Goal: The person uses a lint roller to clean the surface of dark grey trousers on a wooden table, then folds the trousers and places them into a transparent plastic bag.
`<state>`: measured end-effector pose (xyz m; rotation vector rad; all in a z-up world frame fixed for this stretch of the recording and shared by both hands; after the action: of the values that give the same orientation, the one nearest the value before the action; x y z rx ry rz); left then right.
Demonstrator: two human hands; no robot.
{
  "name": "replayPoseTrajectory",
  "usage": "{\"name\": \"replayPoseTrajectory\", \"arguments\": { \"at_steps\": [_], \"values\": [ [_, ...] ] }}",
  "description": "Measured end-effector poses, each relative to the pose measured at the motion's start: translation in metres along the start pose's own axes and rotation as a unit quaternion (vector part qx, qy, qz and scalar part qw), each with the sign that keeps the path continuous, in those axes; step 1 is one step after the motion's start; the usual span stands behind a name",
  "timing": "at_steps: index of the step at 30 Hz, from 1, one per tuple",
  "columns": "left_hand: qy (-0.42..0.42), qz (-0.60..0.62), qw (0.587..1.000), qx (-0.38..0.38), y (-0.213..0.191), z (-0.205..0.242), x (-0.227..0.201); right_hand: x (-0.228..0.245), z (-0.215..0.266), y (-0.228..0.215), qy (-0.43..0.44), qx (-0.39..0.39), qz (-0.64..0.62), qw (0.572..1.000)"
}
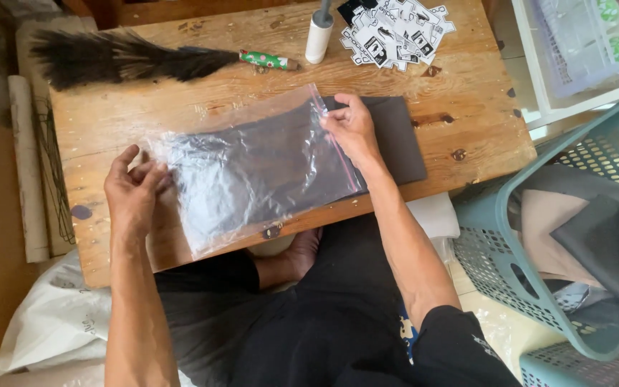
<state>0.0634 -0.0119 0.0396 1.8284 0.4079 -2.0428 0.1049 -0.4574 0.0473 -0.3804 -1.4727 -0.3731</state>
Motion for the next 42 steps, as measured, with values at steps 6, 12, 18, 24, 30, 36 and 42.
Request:
{"name": "replayPoseTrajectory", "arguments": {
  "at_steps": [6,12,18,24,30,36,42],
  "values": [
    [0.065,-0.032,0.997,-0.032,-0.014,-0.026,0.037,-0.036,-0.003,0.0,0.003,0.04,0.001,0.999],
    [0.063,-0.068,0.995,-0.028,-0.017,-0.001,0.014,-0.011,0.014,-0.009,0.025,0.036,-0.042,0.998],
    [0.106,-0.119,0.987,-0.018,-0.012,0.015,0.012,-0.009,0.042,-0.031,0.015,0.052,0.063,0.997],
    [0.09,-0.061,0.994,-0.017,-0.002,0.047,-0.011,-0.024,0.059,-0.045,0.029,0.065,0.115,0.991],
    [0.077,0.005,0.995,-0.06,-0.014,0.042,0.013,-0.029,0.06,-0.043,0.01,0.062,0.09,0.994],
    [0.047,-0.01,0.997,-0.059,-0.022,0.058,-0.009,-0.029,0.061,-0.046,-0.001,0.067,0.064,0.996],
    [0.113,-0.206,0.972,0.025,-0.027,0.075,-0.021,-0.021,0.063,-0.043,-0.031,0.092,0.091,0.991]
  ]
}}
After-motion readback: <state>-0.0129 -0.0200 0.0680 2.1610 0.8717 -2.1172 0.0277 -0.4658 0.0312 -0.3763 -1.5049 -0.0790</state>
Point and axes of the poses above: each hand's wrist, its own z-axis away from the middle knuckle, its own y-axis out of the palm, x = y × z, the point moved 8 cm from there along -z, towards the middle knuckle, and after that the axes turned 14 degrees about -x, right-handed, at the moved point
